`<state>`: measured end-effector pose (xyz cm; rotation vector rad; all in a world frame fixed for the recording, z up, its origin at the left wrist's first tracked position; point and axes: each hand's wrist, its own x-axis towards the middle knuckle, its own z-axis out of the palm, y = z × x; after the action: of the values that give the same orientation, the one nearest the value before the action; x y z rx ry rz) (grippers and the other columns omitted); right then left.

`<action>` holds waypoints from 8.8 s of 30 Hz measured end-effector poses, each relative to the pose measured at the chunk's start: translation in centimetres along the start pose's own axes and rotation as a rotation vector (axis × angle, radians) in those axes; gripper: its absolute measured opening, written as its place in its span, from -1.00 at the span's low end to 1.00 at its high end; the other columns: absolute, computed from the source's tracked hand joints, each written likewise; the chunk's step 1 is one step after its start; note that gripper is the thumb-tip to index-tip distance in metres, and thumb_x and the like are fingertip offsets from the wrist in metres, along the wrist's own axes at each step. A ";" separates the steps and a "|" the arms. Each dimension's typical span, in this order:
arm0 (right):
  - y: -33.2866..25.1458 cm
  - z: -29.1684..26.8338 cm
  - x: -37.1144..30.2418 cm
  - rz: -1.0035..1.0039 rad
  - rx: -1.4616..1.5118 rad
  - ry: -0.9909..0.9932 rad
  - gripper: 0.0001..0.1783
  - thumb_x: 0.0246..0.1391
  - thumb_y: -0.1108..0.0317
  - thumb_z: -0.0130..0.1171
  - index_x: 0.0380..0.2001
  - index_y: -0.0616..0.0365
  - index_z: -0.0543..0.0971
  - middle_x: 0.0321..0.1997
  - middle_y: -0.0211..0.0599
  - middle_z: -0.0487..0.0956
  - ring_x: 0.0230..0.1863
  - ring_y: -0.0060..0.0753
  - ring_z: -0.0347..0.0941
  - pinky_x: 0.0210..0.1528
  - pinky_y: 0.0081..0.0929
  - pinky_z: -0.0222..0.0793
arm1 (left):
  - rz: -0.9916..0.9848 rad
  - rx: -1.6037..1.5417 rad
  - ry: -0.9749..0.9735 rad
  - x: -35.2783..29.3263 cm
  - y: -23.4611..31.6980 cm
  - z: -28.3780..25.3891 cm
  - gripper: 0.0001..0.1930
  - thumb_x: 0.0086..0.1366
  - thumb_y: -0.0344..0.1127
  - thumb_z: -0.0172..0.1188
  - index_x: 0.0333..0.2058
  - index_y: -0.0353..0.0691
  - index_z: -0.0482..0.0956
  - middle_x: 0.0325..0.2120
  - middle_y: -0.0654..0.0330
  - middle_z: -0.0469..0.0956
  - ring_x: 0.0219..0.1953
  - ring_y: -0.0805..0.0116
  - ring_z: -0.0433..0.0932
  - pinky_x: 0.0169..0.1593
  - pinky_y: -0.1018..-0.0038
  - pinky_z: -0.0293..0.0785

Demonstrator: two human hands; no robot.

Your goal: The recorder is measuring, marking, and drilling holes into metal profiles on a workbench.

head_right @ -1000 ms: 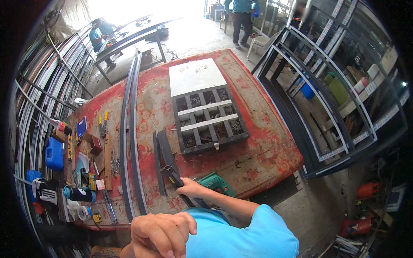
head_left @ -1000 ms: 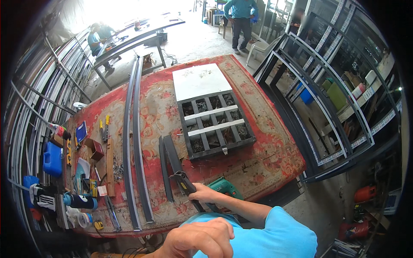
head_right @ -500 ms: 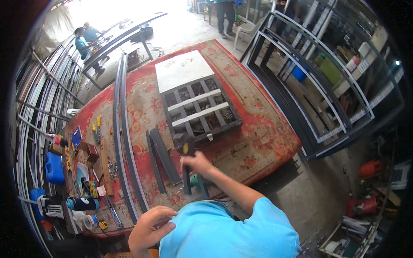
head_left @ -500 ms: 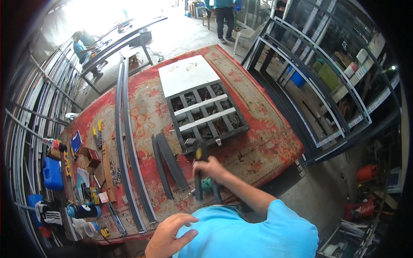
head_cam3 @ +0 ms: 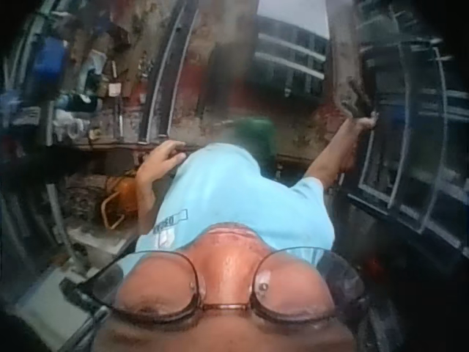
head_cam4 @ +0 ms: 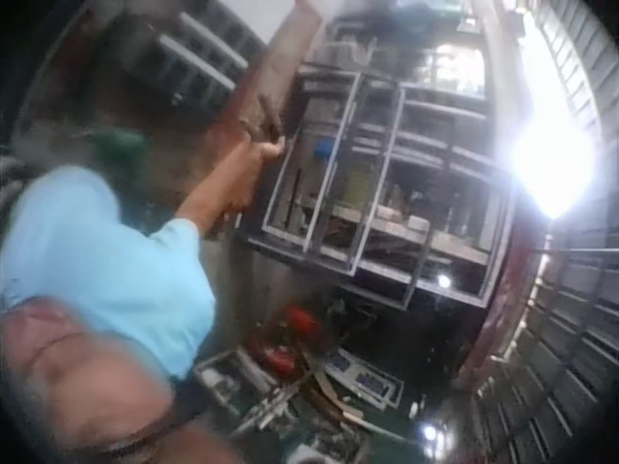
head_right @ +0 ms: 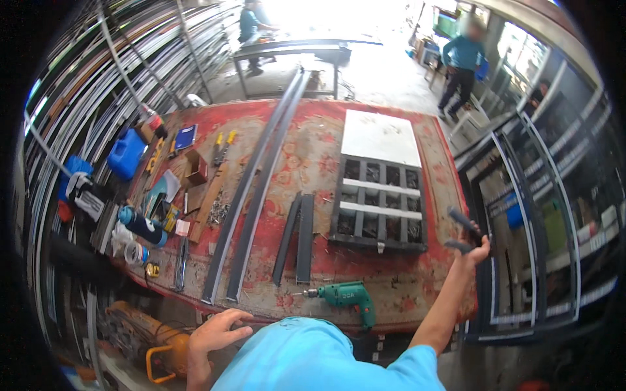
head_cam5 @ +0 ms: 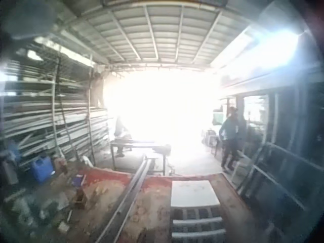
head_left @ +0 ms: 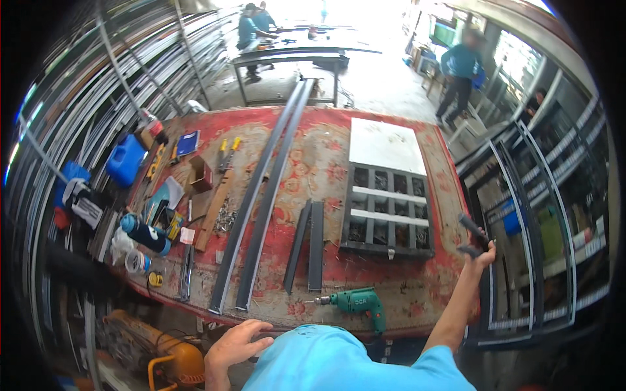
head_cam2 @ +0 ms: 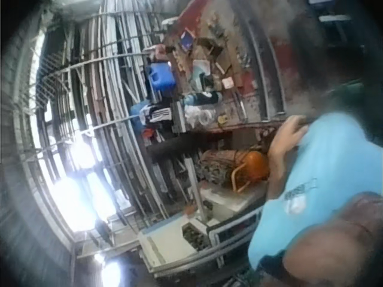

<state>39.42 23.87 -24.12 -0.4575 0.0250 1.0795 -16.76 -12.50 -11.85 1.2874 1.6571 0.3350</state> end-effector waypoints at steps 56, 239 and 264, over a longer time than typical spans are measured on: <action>43.9 -3.0 -52.8 0.929 -2.093 -2.161 -0.33 0.27 -0.18 -0.11 -0.22 0.39 0.45 -0.48 0.11 0.55 -0.35 0.03 0.54 -0.26 -0.17 0.37 | -0.338 -1.198 1.118 6.0 -29.0 7.2 -0.45 0.14 -0.41 0.18 0.13 -0.43 0.35 -0.25 0.14 0.56 -0.36 0.46 0.55 -0.21 0.51 0.46; 31.0 -3.7 -39.5 0.632 -1.597 -2.001 -0.66 -0.10 0.22 0.27 -0.25 0.16 0.59 -0.19 0.02 0.49 -0.17 0.16 0.45 -0.12 -0.05 0.35 | 0.235 -1.624 0.593 8.7 -16.6 3.5 -0.49 0.34 0.15 0.02 0.07 -0.08 0.35 0.04 0.19 0.44 0.10 0.15 0.39 0.15 0.10 0.26; 19.2 7.6 -32.3 1.261 -1.722 -1.272 -0.65 -0.05 0.37 0.27 -0.18 0.32 0.53 -0.39 -0.23 0.63 -0.43 -0.55 0.52 -0.42 -0.59 0.40 | -0.092 -0.862 0.380 12.8 -11.9 7.0 -0.59 0.33 -0.10 0.13 0.03 -0.26 0.49 -0.10 0.17 0.55 -0.07 0.36 0.53 -0.01 0.42 0.42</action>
<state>5.97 6.93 -16.14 -1.2317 -2.1341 2.2921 -17.64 -8.63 -30.29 0.5094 1.5767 1.1452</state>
